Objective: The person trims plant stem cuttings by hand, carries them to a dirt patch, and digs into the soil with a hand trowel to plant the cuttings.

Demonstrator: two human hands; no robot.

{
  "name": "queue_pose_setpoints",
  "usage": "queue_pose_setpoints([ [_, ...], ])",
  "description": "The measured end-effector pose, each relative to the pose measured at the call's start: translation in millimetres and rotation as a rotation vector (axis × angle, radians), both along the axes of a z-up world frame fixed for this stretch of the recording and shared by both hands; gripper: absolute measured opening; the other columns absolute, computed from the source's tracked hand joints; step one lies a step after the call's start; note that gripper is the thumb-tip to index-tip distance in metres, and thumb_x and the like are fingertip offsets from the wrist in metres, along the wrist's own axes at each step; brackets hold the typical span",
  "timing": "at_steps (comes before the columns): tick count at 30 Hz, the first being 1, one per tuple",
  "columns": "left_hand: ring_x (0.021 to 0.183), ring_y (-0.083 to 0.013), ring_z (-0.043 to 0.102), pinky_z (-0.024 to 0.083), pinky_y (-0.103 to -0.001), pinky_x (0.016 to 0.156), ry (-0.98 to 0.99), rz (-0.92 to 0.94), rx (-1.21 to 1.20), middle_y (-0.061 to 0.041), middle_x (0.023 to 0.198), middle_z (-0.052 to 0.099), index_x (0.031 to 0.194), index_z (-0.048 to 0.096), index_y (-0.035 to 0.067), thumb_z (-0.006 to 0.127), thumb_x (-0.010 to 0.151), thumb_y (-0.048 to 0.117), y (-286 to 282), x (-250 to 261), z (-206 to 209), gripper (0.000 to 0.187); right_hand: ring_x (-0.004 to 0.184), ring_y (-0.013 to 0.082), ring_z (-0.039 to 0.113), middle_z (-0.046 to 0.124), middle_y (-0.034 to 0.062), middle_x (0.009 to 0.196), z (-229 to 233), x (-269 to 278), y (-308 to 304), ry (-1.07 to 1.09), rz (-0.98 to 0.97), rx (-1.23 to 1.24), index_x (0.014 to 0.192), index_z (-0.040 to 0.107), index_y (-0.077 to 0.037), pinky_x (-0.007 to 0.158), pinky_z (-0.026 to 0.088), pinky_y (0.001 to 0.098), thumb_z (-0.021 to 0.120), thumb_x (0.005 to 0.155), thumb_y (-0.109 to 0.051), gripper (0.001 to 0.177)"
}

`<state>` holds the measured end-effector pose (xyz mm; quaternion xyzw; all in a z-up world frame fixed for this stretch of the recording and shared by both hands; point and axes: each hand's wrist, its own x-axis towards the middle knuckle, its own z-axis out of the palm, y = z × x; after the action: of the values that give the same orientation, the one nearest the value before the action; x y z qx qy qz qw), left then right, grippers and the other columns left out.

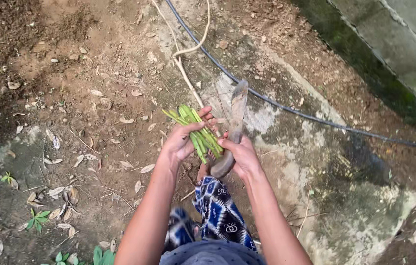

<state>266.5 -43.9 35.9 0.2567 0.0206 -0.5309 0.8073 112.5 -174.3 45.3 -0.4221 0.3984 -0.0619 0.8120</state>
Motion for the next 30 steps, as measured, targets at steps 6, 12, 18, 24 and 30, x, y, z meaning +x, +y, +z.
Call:
queue_pose_setpoints([
  [6, 0.089, -0.0216, 0.068, 0.06, -0.039, 0.084, -0.021, 0.045, 0.216, -0.009, 0.103, 0.066, 0.142, 0.06, -0.003, 0.067, 0.092, -0.004, -65.1, 65.7, -1.2, 0.05, 0.088, 0.02, 0.067, 0.068, 0.0111, 0.097, 39.7, 87.9, -65.1, 0.23, 0.151, -0.447, 0.106, 0.063, 0.0, 0.085, 0.053, 0.0342, 0.069, 0.088, 0.002, 0.019],
  [12, 0.084, -0.0197, 0.071, 0.062, -0.033, 0.072, -0.051, -0.033, 0.393, -0.009, 0.106, 0.074, 0.127, 0.068, -0.002, 0.073, 0.088, 0.005, -97.1, 128.3, 28.5, 0.04, 0.083, 0.0214, 0.064, 0.063, 0.0126, 0.102, 53.3, 143.5, -113.7, 0.069, 0.004, -0.117, 0.122, 0.057, -0.001, 0.075, 0.055, 0.0371, 0.065, 0.09, 0.002, 0.034],
  [18, 0.085, -0.0154, 0.069, 0.061, -0.03, 0.074, -0.135, -0.157, 0.325, -0.006, 0.104, 0.071, 0.13, 0.067, 0.0, 0.076, 0.09, 0.006, -144.0, 214.2, 7.8, 0.042, 0.081, 0.0203, 0.065, 0.064, 0.0105, 0.103, 30.1, 192.7, -140.2, 0.011, -0.114, 0.143, 0.122, 0.058, 0.002, 0.071, 0.059, 0.0356, 0.067, 0.093, -0.001, 0.031],
  [24, 0.09, -0.0162, 0.071, 0.055, -0.029, 0.067, -0.381, -0.321, 0.291, -0.01, 0.103, 0.075, 0.122, 0.067, -0.003, 0.081, 0.085, 0.001, -214.1, 305.9, -8.7, 0.04, 0.079, 0.0206, 0.068, 0.071, 0.0152, 0.094, 23.7, 250.3, -143.7, 0.029, -0.411, 0.07, 0.116, 0.059, -0.002, 0.067, 0.057, 0.0339, 0.066, 0.09, 0.005, 0.028],
  [30, 0.095, -0.0173, 0.074, 0.055, -0.029, 0.066, -0.504, -0.647, 0.282, -0.012, 0.105, 0.078, 0.119, 0.069, -0.002, 0.078, 0.085, 0.0, -262.8, 335.5, -3.5, 0.035, 0.082, 0.0189, 0.067, 0.071, 0.014, 0.097, 11.8, 266.0, -139.9, -0.062, -0.763, 0.074, 0.113, 0.064, -0.003, 0.069, 0.056, 0.0309, 0.066, 0.094, 0.002, 0.02],
])
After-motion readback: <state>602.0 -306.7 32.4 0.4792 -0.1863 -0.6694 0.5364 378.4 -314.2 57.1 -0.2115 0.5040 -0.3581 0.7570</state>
